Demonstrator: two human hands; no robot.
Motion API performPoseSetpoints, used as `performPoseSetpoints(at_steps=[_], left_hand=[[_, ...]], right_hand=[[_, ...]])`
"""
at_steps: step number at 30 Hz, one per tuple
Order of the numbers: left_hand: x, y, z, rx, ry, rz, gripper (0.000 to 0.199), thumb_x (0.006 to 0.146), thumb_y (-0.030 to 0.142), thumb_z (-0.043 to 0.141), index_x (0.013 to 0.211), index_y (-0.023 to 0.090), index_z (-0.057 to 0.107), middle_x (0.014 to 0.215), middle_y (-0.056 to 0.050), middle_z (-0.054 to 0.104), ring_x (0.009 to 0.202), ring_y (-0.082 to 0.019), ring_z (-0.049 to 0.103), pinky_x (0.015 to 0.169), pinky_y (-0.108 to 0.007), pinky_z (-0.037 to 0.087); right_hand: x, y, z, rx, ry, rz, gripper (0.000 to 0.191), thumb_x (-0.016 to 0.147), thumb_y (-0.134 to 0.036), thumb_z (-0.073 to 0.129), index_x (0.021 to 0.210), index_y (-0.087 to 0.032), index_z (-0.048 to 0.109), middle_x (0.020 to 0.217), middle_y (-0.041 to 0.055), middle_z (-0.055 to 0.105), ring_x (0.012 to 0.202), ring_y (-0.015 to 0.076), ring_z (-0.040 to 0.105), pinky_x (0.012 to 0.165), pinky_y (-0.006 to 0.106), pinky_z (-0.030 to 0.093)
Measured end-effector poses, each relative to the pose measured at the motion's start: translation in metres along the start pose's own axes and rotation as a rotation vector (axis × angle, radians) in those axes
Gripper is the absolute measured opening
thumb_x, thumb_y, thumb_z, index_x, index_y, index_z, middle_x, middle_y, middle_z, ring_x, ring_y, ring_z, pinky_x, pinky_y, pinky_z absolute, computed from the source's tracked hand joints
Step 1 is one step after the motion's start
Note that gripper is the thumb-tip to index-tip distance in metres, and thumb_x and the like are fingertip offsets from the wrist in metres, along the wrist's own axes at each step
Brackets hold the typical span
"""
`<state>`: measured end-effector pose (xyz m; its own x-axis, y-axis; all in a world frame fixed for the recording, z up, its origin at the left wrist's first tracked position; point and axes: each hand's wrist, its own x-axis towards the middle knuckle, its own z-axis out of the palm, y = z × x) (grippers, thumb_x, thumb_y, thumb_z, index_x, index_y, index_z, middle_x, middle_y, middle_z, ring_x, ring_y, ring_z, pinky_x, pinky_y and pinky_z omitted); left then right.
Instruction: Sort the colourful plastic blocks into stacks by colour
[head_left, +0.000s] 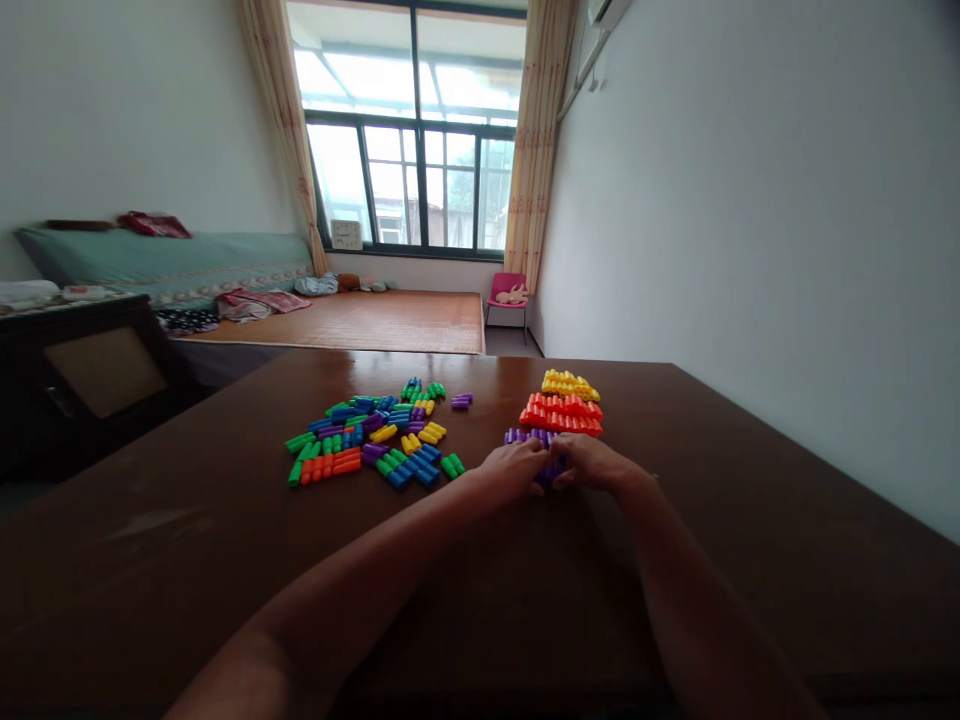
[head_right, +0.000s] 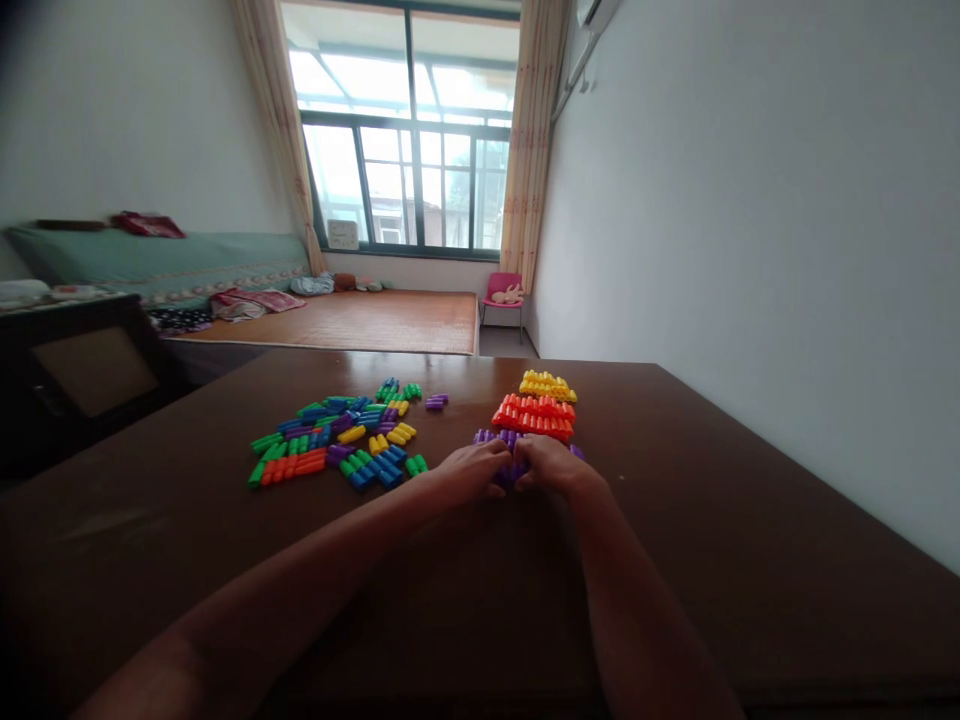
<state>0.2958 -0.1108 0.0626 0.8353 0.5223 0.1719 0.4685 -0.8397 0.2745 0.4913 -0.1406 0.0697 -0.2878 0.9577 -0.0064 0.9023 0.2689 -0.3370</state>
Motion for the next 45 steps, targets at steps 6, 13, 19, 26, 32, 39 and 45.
performPoseSetpoints(at_steps=[6, 13, 19, 26, 32, 39, 45], left_hand=[[-0.005, 0.001, -0.010, 0.028, -0.037, -0.119, 0.011, 0.073, 0.023, 0.072, 0.083, 0.021, 0.069, 0.085, -0.006, 0.066, 0.081, -0.024, 0.064, 0.073, -0.030, 0.047], [0.000, -0.009, -0.010, 0.044, -0.047, -0.205, 0.015, 0.079, 0.036, 0.064, 0.083, 0.024, 0.071, 0.082, -0.006, 0.069, 0.082, -0.026, 0.065, 0.074, -0.033, 0.046], [0.003, -0.092, -0.035, 0.151, 0.264, -0.422, 0.036, 0.091, 0.028, 0.047, 0.123, 0.018, 0.059, 0.127, -0.013, 0.060, 0.119, -0.026, 0.054, 0.100, -0.033, 0.038], [0.002, -0.145, -0.009, 0.150, 0.099, -0.502, 0.054, 0.089, 0.035, 0.051, 0.140, 0.021, 0.041, 0.148, -0.013, 0.041, 0.137, -0.031, 0.035, 0.111, -0.047, 0.027], [0.000, -0.144, -0.012, 0.108, 0.121, -0.396, 0.032, 0.084, 0.020, 0.054, 0.114, 0.018, 0.065, 0.132, -0.011, 0.054, 0.123, -0.027, 0.049, 0.108, -0.038, 0.035], [-0.013, -0.126, -0.022, 0.043, 0.179, -0.306, 0.020, 0.073, 0.005, 0.055, 0.084, 0.017, 0.068, 0.098, -0.007, 0.065, 0.096, -0.022, 0.062, 0.091, -0.034, 0.048], [-0.002, -0.088, -0.045, -0.303, 0.246, -0.086, 0.026, 0.069, 0.013, 0.069, 0.093, 0.015, 0.059, 0.097, -0.005, 0.063, 0.083, -0.016, 0.064, 0.074, -0.029, 0.053]], right_hand=[[-0.005, 0.000, -0.006, -0.048, -0.048, 0.149, 0.020, 0.062, -0.030, 0.078, 0.074, -0.020, 0.066, 0.074, 0.0008, 0.066, 0.069, 0.0166, 0.058, 0.058, 0.025, 0.036], [-0.004, -0.003, -0.006, -0.050, 0.028, 0.145, 0.019, 0.071, -0.039, 0.072, 0.075, -0.022, 0.064, 0.076, 0.0009, 0.067, 0.069, 0.0159, 0.057, 0.057, 0.025, 0.032], [-0.002, -0.003, -0.015, -0.062, 0.270, 0.165, 0.030, 0.086, -0.049, 0.053, 0.075, -0.021, 0.061, 0.067, 0.0025, 0.063, 0.061, 0.0148, 0.054, 0.055, 0.026, 0.031], [0.000, 0.008, -0.014, -0.125, 0.479, 0.251, 0.030, 0.087, -0.048, 0.050, 0.078, -0.022, 0.061, 0.067, 0.0026, 0.065, 0.062, 0.0160, 0.057, 0.055, 0.026, 0.029], [-0.001, 0.023, -0.022, 0.070, 0.783, 0.333, 0.036, 0.087, -0.052, 0.047, 0.075, -0.020, 0.059, 0.070, 0.0036, 0.067, 0.061, 0.0161, 0.058, 0.059, 0.026, 0.035], [0.011, 0.008, -0.005, 0.166, 0.685, 0.151, 0.039, 0.086, -0.055, 0.045, 0.074, -0.020, 0.058, 0.066, 0.0026, 0.064, 0.059, 0.0155, 0.056, 0.061, 0.027, 0.039], [0.017, -0.001, 0.006, 0.454, 0.507, -0.042, 0.038, 0.083, -0.054, 0.052, 0.096, -0.019, 0.062, 0.080, 0.0035, 0.067, 0.066, 0.0156, 0.058, 0.064, 0.029, 0.046]])
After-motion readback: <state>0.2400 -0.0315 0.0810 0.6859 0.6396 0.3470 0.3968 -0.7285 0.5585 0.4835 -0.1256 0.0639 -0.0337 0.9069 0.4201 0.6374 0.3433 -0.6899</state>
